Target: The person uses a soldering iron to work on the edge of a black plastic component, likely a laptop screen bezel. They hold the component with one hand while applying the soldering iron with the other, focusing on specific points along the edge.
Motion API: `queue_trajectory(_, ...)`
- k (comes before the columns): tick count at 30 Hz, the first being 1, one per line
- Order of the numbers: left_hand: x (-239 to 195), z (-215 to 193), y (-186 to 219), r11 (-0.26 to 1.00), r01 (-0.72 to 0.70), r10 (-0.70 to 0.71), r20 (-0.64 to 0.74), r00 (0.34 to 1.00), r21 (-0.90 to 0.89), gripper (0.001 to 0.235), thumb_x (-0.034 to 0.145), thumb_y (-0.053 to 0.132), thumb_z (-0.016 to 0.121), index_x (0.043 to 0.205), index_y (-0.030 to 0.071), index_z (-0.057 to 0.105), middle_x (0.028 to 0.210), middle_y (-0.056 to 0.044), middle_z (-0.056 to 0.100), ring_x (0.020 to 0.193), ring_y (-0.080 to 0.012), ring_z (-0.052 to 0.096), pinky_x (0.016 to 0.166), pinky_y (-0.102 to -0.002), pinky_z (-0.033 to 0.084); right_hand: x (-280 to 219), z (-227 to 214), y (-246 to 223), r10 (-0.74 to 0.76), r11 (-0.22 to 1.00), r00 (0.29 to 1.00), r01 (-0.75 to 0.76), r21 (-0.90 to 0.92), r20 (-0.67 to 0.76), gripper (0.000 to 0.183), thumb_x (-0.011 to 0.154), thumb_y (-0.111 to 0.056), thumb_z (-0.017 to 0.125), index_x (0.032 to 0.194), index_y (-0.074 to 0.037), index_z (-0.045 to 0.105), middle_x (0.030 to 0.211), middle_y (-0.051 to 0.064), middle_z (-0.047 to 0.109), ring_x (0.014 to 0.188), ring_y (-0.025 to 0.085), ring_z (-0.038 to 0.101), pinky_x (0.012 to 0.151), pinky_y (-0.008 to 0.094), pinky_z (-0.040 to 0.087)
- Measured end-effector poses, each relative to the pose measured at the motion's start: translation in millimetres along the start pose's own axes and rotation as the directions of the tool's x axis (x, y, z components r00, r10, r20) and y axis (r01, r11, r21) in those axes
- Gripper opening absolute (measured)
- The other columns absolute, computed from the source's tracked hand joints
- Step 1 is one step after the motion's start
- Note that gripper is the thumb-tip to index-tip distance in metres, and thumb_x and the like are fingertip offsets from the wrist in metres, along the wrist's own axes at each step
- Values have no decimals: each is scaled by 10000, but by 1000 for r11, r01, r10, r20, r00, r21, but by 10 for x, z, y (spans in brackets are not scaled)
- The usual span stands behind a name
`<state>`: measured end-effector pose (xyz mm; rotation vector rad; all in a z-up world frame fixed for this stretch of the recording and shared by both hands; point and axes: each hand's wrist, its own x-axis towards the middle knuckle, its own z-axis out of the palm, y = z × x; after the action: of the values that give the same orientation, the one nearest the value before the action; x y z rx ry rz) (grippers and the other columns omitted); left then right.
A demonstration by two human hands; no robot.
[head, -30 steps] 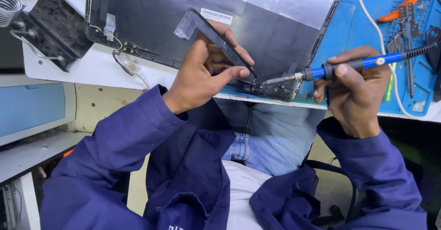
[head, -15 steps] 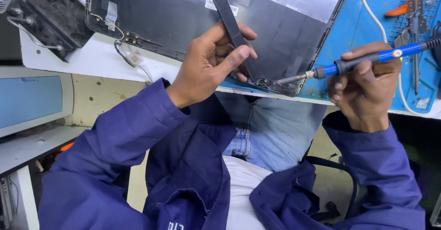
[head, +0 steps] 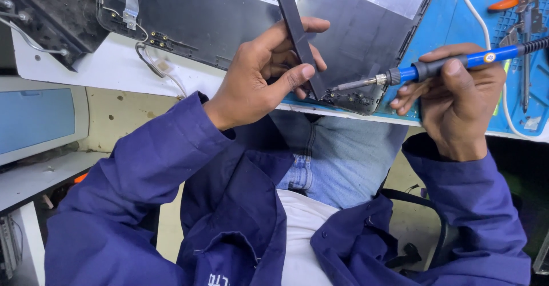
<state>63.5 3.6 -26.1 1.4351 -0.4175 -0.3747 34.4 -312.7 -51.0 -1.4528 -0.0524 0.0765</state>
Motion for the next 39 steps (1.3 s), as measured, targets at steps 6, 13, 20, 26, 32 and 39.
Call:
queue_trajectory(6, 8, -10, -14, 999, -32, 31, 29, 999, 43, 357, 1089, 33, 642, 1425, 66, 525, 1103, -101, 711, 872, -169, 747, 790, -268, 724, 1, 42, -42, 15, 998, 1000, -15, -63, 5, 423, 1096, -404, 662, 1130, 13, 605, 835, 218, 661, 717, 309, 755, 522, 336, 650)
queue_trajectory(13, 8, -2, -23, 999, -23, 22, 25, 999, 41, 319, 1081, 14, 642, 1381, 69, 545, 1089, -113, 718, 880, -168, 745, 778, -257, 713, -5, 54, -51, 30, 996, 999, -29, -86, 15, 438, 1109, -393, 628, 1153, 41, 588, 885, 249, 677, 730, 330, 755, 552, 358, 655)
queue_trajectory(20, 9, -7, -17, 998, -37, 35, 23, 999, 51, 317, 1085, -15, 637, 1369, 88, 543, 1089, -112, 715, 900, -168, 747, 779, -258, 715, -11, 40, -29, 35, 995, 999, -35, -91, 1, 478, 1113, -427, 623, 1180, 45, 577, 872, 253, 661, 732, 336, 745, 566, 371, 654)
queue_trajectory(26, 18, -5, -5, 997, -50, 49, 27, 998, 56, 272, 1077, -19, 628, 1323, 71, 555, 1082, -111, 707, 889, -165, 738, 772, -254, 709, -7, 54, -35, 17, 993, 1000, -15, -114, 15, 499, 1126, -417, 598, 1193, 76, 564, 894, 277, 657, 748, 349, 743, 582, 383, 657)
queue_trajectory(32, 22, 0, 3, 995, -66, 64, 29, 998, 74, 229, 1069, -12, 625, 1274, 66, 559, 1072, -108, 697, 879, -169, 733, 757, -253, 706, -14, 39, -29, 24, 994, 1000, -22, -110, 14, 490, 1128, -417, 602, 1196, 67, 566, 884, 273, 654, 747, 347, 744, 582, 380, 656)
queue_trajectory(39, 24, -2, 11, 995, -71, 69, 33, 997, 74, 198, 1077, 3, 619, 1252, 70, 555, 1065, -102, 689, 886, -161, 720, 756, -251, 702, -12, 41, -31, 45, 996, 999, -44, -82, 8, 495, 1111, -425, 625, 1187, 62, 576, 891, 267, 663, 754, 345, 751, 586, 377, 666)
